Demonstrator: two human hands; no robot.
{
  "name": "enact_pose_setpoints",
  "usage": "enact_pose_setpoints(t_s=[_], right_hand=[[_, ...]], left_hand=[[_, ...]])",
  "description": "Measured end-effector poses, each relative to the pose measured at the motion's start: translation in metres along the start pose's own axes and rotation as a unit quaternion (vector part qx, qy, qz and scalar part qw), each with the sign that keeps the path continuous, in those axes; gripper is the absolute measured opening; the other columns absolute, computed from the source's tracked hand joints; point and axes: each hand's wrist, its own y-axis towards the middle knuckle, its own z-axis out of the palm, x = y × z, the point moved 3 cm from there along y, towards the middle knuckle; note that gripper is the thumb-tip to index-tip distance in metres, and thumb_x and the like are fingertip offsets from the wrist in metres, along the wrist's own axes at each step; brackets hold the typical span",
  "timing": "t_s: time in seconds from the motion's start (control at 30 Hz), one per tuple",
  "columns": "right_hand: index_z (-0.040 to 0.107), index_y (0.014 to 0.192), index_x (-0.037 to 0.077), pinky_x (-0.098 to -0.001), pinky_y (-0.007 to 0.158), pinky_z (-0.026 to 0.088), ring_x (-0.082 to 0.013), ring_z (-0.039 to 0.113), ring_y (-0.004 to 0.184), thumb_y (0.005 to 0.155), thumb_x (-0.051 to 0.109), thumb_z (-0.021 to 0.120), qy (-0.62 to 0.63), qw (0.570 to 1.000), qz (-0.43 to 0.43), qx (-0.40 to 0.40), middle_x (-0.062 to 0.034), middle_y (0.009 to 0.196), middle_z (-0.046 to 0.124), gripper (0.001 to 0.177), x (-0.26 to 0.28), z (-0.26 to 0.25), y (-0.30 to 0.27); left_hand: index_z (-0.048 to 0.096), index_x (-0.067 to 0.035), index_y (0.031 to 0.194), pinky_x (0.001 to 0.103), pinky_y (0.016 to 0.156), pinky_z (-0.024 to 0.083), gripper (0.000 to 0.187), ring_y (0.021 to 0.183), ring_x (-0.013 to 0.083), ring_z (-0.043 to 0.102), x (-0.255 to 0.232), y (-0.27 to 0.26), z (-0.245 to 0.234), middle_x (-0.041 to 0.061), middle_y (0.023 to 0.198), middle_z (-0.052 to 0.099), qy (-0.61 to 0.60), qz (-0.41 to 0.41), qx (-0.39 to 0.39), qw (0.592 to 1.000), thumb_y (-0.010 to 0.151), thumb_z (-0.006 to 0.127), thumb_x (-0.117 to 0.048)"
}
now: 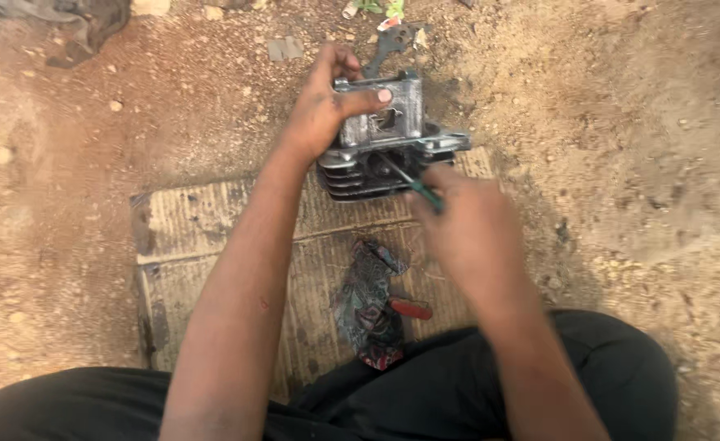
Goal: The person unscrews and removes components from an engine cylinder head using a screwdriver and a small metal tool while sitting on a piece of cardboard on the ground.
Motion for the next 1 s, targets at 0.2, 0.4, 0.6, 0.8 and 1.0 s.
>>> enact_pose_setpoints(t_s=[0.2, 0.4, 0.6, 0.8, 1.0], right_hand=[[0.078, 0.106, 0.011, -0.0414, 0.057, 0.050, -0.0264, 0.063, 0.048, 0.090, 0.029, 0.074, -0.048, 0.999, -0.012, 0.016, -0.0143, 0.056, 0.064, 0.025, -0.003, -0.019, 0.005], [0.076, 0.114, 0.018, -0.0387, 0.063, 0.055, -0.0247, 0.068, 0.054, 0.094, 0.032, 0.070, -0.072, 0.994, 0.065, 0.059, -0.0129, 0.062, 0.067, 0.026, 0.005, -0.025, -0.003], [0.074, 0.121, 0.012, -0.0417, 0.071, 0.053, -0.0278, 0.069, 0.079, 0.083, 0.015, 0.074, -0.088, 0.991, -0.102, -0.019, -0.0139, 0.098, 0.070, 0.037, 0.006, -0.025, -0.008], [0.069, 0.115, 0.003, -0.0388, 0.076, 0.056, -0.0269, 0.070, 0.088, 0.087, 0.004, 0.078, 0.022, 0.969, -0.199, -0.144, -0.0134, 0.103, 0.070, 0.030, 0.008, -0.032, -0.017], [0.070, 0.109, 0.001, -0.0327, 0.073, 0.059, -0.0222, 0.074, 0.085, 0.089, 0.005, 0.081, 0.046, 0.956, -0.209, -0.200, -0.0127, 0.100, 0.071, 0.023, 0.014, -0.036, -0.019]], left_hand=[[0.052, -0.009, 0.118, 0.043, 0.110, 0.043, 0.062, 0.121, 0.0297, 0.059, 0.011, -0.004, 0.001, 0.012, 0.119, 0.063, -0.033, 0.060, 0.007, 0.998, 0.075, 0.091, -0.032], [0.052, -0.014, 0.119, 0.044, 0.108, 0.045, 0.068, 0.120, 0.0296, 0.062, 0.003, -0.002, 0.001, 0.010, 0.121, 0.064, -0.012, 0.011, 0.007, 1.000, 0.068, 0.087, -0.041], [0.054, -0.013, 0.117, 0.049, 0.109, 0.044, 0.070, 0.124, 0.0318, 0.060, -0.001, -0.004, 0.003, 0.011, 0.121, 0.065, 0.003, 0.008, 0.002, 1.000, 0.066, 0.087, -0.047], [0.057, -0.012, 0.113, 0.046, 0.105, 0.046, 0.071, 0.120, 0.0321, 0.062, 0.010, 0.000, 0.003, 0.011, 0.117, 0.065, -0.014, 0.024, 0.002, 1.000, 0.064, 0.089, -0.052], [0.060, -0.012, 0.110, 0.041, 0.101, 0.047, 0.066, 0.116, 0.0281, 0.063, 0.010, 0.004, -0.001, 0.010, 0.116, 0.068, 0.011, 0.008, -0.006, 1.000, 0.065, 0.088, -0.052]])
